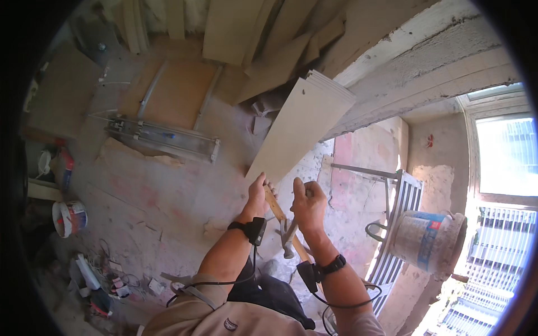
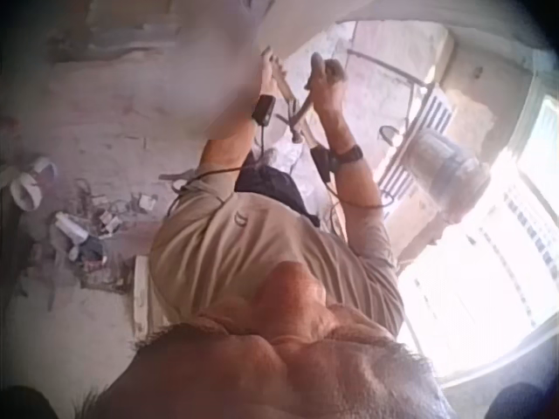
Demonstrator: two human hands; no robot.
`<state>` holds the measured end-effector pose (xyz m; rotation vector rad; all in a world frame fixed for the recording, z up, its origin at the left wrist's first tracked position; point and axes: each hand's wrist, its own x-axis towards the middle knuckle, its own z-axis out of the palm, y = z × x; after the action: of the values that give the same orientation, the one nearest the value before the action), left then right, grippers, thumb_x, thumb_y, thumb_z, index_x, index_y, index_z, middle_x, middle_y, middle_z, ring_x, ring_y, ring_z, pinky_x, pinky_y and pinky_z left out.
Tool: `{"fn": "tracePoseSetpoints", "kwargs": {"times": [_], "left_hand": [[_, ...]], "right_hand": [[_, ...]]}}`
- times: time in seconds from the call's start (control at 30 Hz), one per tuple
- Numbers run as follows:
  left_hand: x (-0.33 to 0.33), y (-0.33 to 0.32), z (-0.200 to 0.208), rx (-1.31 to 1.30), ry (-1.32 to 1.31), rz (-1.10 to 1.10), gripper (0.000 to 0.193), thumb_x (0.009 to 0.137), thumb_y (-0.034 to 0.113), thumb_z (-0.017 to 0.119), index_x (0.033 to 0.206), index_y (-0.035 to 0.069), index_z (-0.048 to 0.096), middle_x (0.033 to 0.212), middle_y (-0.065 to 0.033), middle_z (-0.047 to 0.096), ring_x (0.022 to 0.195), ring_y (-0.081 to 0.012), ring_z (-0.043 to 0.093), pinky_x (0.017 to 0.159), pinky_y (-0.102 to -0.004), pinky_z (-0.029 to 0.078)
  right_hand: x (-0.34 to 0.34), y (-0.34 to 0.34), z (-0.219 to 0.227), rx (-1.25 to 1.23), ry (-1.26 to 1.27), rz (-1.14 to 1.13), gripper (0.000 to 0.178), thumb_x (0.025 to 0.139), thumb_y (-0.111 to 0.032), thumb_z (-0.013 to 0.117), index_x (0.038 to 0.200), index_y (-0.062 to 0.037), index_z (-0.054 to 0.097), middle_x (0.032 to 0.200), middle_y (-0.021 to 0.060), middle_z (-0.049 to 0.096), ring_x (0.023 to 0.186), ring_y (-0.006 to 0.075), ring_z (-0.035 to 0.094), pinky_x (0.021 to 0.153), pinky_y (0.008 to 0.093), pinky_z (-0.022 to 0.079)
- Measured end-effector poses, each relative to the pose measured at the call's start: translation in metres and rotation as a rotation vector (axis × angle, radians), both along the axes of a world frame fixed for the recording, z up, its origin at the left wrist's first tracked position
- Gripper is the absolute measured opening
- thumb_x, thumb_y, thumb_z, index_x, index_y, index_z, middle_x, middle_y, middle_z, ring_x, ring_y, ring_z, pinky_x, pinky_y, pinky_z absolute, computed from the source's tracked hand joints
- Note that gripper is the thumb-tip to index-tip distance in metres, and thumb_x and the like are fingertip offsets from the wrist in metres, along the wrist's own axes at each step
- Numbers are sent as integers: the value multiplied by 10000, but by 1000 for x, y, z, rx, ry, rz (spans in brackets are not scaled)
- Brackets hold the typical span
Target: Checking wall alignment using a wooden board and hammer, then scraping debris from the floor with a shovel.
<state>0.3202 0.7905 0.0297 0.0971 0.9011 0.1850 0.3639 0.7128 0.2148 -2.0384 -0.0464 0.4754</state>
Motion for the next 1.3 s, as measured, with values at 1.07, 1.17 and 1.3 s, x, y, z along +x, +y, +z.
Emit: {"fn": "tracePoseSetpoints", "kwargs": {"times": [1.07, 1.17, 1.3], "left_hand": [[19, -6, 12, -62, 208, 54, 315, 906, 410, 518, 712, 192, 399, 630, 4, 448, 523, -177, 426, 534, -353, 351], [22, -4, 10, -27, 259, 52, 325, 904, 425, 511, 708, 194, 396, 628, 4, 444, 514, -177, 418, 532, -356, 350], [22, -3, 6, 12, 283, 61, 322, 905, 427, 504, 707, 197, 394, 626, 5, 439, 509, -176, 417, 518, -355, 342]], "right_hand": [[-23, -37, 29, 155, -65, 172, 278, 952, -128, 611, 713, -9, 533, 579, 3, 554, 518, 37, 464, 463, 221, 365], [-36, -53, 37, 220, -119, 254, 252, 945, -86, 602, 716, -8, 532, 576, 11, 551, 509, 42, 457, 457, 228, 360], [-47, -88, 34, 317, -389, 494, 185, 863, 25, 605, 706, -3, 510, 578, 65, 546, 477, 105, 478, 454, 273, 369]]}}
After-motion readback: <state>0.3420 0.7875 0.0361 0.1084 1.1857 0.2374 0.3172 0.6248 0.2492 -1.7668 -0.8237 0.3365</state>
